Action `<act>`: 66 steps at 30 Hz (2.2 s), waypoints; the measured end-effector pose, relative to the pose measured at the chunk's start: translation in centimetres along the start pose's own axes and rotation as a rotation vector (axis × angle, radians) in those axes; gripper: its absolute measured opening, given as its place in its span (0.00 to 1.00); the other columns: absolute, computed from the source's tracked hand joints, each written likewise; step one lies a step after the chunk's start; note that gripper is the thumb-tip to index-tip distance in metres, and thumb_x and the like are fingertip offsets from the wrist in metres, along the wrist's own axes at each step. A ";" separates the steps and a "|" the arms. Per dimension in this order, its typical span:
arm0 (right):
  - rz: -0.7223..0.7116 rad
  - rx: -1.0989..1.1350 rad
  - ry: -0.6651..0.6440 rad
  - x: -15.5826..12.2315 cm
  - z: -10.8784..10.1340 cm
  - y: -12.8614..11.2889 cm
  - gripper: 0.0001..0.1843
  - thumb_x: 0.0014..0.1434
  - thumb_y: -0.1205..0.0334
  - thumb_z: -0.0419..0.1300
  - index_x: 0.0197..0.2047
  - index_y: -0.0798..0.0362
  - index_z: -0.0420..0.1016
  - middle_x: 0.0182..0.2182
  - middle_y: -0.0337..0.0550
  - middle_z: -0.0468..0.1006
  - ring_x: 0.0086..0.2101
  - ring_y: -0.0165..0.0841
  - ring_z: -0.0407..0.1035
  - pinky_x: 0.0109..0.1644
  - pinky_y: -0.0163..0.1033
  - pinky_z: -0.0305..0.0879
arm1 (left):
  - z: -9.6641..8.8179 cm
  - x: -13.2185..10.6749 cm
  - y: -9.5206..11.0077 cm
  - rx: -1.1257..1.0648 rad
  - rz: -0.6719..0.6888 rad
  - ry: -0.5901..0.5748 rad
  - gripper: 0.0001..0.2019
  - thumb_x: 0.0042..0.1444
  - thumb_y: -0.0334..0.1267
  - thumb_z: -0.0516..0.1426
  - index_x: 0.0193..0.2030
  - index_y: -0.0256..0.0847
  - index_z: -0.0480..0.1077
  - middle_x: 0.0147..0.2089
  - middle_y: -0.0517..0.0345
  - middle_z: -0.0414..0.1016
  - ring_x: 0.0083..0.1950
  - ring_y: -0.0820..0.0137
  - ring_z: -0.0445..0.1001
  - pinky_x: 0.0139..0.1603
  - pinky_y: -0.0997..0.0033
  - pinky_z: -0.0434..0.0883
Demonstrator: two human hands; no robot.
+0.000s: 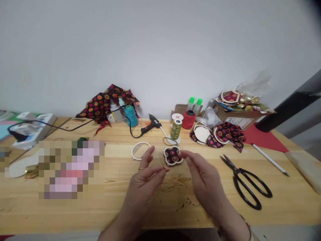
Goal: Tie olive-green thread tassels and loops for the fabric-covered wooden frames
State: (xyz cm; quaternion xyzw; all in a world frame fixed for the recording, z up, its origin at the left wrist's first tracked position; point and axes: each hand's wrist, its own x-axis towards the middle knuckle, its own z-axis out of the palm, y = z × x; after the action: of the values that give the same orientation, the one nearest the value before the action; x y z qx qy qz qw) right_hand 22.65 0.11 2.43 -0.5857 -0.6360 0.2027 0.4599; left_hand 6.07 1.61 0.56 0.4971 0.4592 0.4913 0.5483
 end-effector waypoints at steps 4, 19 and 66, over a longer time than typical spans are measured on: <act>0.149 0.552 -0.269 -0.2 1.5 -1.9 0.16 0.65 0.60 0.50 0.53 0.47 0.71 0.47 0.42 0.78 0.49 0.32 0.69 0.55 0.39 0.63 | 0.1 -0.2 -0.2 -0.001 0.020 -0.012 0.05 0.53 0.42 0.61 0.32 0.51 0.80 0.71 0.65 0.48 0.68 0.57 0.51 0.65 0.52 0.51; 0.270 0.478 -0.271 -0.3 1.6 -1.4 0.08 0.53 0.61 0.61 0.31 0.55 0.81 0.24 0.39 0.77 0.27 0.29 0.66 0.32 0.33 0.62 | 0.5 -0.5 0.4 -0.224 -0.033 0.078 0.03 0.46 0.40 0.65 0.26 0.45 0.80 0.70 0.62 0.51 0.62 0.60 0.58 0.59 0.62 0.61; -0.203 -0.170 -0.504 -1.0 -2.6 -1.1 0.12 0.62 0.70 0.53 0.30 0.50 0.73 0.31 0.37 0.74 0.34 0.31 0.66 0.37 0.34 0.61 | 0.7 -2.4 1.0 0.374 0.102 -0.408 0.19 0.63 0.38 0.49 0.60 0.53 0.65 0.52 0.57 0.77 0.51 0.64 0.73 0.52 0.70 0.68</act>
State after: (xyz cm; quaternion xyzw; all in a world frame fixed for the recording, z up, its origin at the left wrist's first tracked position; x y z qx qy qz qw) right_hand 24.01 -1.84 4.22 -0.4867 -0.8003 0.2407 0.2544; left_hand 6.47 -0.79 1.68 0.7007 0.3963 0.3146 0.5030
